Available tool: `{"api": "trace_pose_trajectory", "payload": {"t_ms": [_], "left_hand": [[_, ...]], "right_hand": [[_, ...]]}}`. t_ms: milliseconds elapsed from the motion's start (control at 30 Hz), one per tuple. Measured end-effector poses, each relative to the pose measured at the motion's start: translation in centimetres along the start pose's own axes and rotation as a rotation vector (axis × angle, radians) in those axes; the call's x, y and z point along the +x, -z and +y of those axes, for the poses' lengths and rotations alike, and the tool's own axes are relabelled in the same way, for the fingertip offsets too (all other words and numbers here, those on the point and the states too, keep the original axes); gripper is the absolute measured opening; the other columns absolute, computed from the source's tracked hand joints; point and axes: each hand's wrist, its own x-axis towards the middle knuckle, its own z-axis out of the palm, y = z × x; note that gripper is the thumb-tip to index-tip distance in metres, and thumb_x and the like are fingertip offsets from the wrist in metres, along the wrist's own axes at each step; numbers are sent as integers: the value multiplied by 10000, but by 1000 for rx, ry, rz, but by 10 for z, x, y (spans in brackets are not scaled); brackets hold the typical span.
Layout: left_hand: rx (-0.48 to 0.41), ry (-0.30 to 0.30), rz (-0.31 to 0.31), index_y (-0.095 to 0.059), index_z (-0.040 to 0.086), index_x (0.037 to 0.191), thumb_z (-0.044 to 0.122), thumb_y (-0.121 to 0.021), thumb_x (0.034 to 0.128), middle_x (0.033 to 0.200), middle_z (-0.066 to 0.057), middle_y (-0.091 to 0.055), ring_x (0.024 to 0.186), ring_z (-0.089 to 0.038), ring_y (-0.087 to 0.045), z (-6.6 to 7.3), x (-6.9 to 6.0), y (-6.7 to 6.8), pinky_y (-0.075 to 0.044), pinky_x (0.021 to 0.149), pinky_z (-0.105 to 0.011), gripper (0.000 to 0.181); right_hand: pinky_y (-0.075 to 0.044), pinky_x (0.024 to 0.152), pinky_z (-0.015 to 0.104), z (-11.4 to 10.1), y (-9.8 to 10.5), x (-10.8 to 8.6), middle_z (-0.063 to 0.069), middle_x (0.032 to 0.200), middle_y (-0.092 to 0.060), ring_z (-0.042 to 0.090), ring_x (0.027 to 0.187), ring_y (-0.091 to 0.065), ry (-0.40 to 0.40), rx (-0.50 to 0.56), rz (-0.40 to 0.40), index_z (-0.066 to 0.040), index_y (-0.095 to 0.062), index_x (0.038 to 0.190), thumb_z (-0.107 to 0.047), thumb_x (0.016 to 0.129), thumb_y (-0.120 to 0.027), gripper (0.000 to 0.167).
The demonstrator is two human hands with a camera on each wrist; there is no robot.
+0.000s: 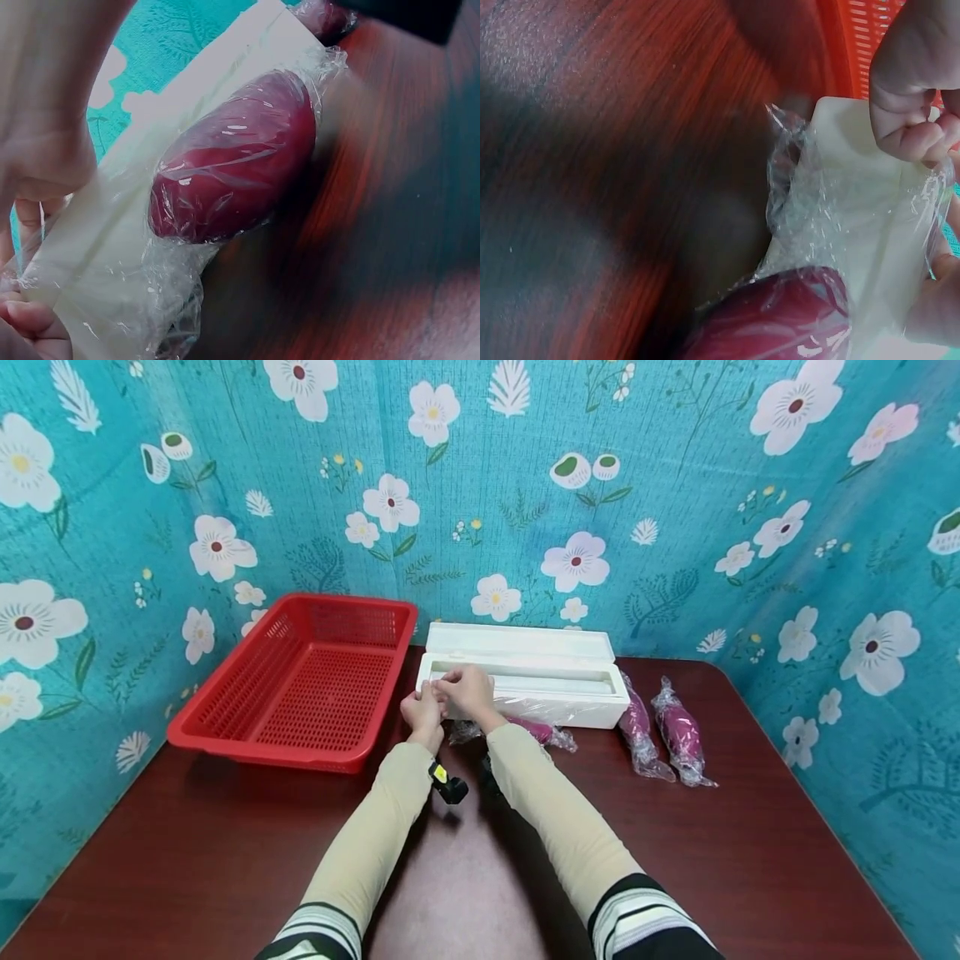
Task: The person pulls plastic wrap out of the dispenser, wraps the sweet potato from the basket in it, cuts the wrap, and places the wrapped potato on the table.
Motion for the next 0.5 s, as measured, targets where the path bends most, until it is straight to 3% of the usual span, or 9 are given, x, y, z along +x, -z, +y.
{"api": "trace_pose_trajectory", "payload": {"t_ms": [100, 200, 367, 500], "left_hand": [[2, -1, -27, -455, -21, 771, 103, -441, 936, 482, -44, -465, 354, -95, -418, 30, -30, 1, -319, 353, -178, 208], [-43, -20, -33, -422, -38, 803, 53, -421, 934, 482, -49, -461, 363, -87, -432, 40, -43, 2, -323, 359, -174, 159], [-95, -52, -29, -388, 2, 798, 66, -432, 933, 467, -27, -480, 357, -70, -440, 22, -25, 2, -346, 347, -197, 156], [-59, -45, -11, -401, 29, 814, 72, -442, 929, 455, -2, -487, 345, -71, -437, 21, -23, 0, -343, 347, -188, 130]], "right_hand": [[-375, 802, 375, -2, 3, 1, 2, 731, -667, 181, 759, -590, 11, 14, -5, -89, -719, 775, -233, 779, -683, 150], [-379, 785, 374, -2, 5, 1, 2, 727, -663, 174, 747, -581, 20, 6, -23, -85, -719, 771, -235, 782, -683, 155], [-360, 793, 394, 0, 10, 1, -8, 721, -660, 171, 755, -575, 34, -21, -42, -96, -722, 753, -247, 779, -689, 157], [-336, 810, 400, 3, 13, 3, -21, 722, -665, 163, 771, -574, 21, -36, -54, -111, -729, 757, -260, 772, -696, 153]]}}
